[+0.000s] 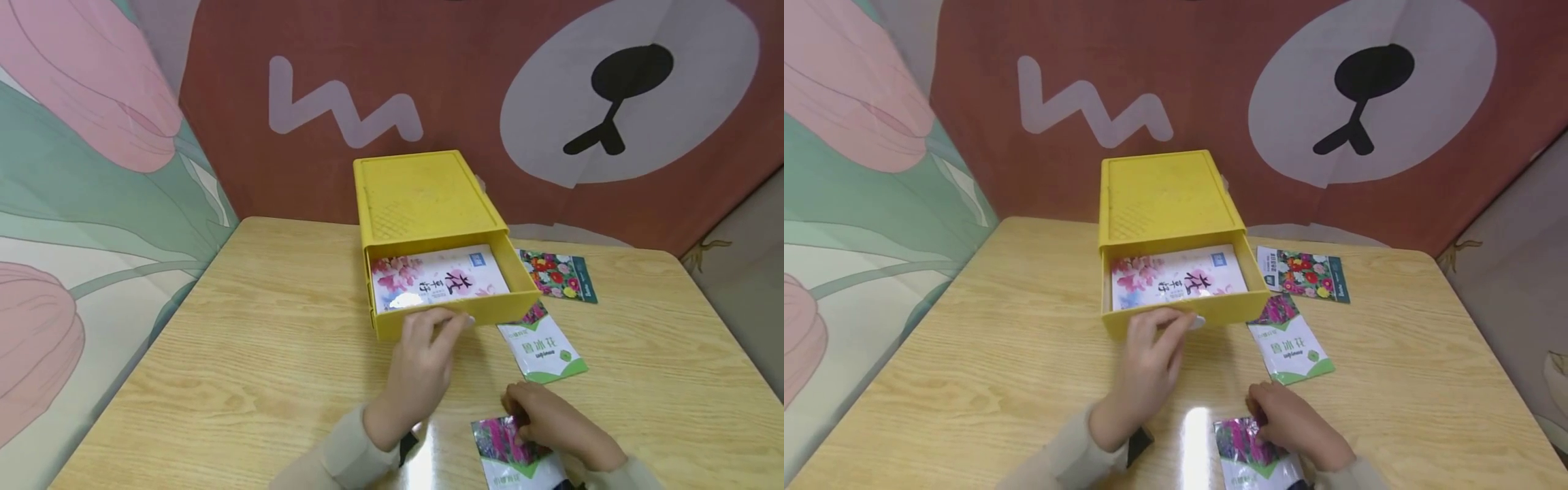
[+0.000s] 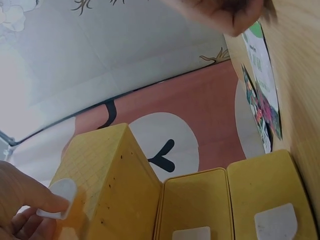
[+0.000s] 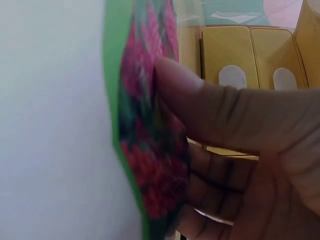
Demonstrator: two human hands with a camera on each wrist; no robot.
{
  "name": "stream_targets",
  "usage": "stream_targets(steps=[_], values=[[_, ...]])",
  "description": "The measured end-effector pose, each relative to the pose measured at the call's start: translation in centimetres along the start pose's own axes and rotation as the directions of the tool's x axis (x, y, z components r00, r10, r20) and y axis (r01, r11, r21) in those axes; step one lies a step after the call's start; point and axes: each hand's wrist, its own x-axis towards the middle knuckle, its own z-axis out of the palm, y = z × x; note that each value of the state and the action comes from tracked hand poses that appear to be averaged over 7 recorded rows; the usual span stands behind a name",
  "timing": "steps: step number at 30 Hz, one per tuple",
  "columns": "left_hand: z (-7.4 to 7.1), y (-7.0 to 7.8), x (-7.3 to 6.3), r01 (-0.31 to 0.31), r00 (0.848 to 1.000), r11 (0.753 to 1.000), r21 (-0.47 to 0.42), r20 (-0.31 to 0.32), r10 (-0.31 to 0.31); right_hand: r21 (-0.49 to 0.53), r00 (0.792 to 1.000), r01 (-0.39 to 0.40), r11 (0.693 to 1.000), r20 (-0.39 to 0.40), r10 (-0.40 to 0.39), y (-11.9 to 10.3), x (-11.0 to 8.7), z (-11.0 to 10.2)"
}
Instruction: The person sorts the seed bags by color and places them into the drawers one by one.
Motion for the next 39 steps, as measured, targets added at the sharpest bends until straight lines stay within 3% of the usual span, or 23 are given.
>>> stream_targets(steps=[9, 17, 28, 34, 39], values=[[0.4, -0.6, 0.2, 0.014, 1.0, 1.0, 0.022, -0.009, -0.014, 0.165, 0.992, 0.071, 0.984, 0.09, -0.087, 1.0, -0.2, -0.6], [0.8, -1.3, 0.4, 0.019, 0.999, 0.999, 0.027, 0.036, -0.02, 0.273, 0.988, 0.086, 0.958, 0.099, -0.117, 2.0, -0.9, -1.5], [1.0, -2.3, 0.7, 0.032, 0.997, 0.999, 0.032, 0.067, -0.035, 0.3, 0.986, 0.168, 0.939, -0.032, -0.166, 3.0, -2.3, -2.5], [1.1, -2.8, 1.0, 0.032, 0.997, 0.999, 0.02, 0.073, -0.033, 0.328, 0.986, 0.14, 0.934, -0.129, -0.102, 3.3, -3.1, -2.7], [1.3, -3.1, 1.1, 0.029, 0.996, 0.999, 0.02, 0.08, -0.031, 0.378, 0.975, 0.164, 0.911, -0.203, -0.091, 3.8, -3.5, -2.4]])
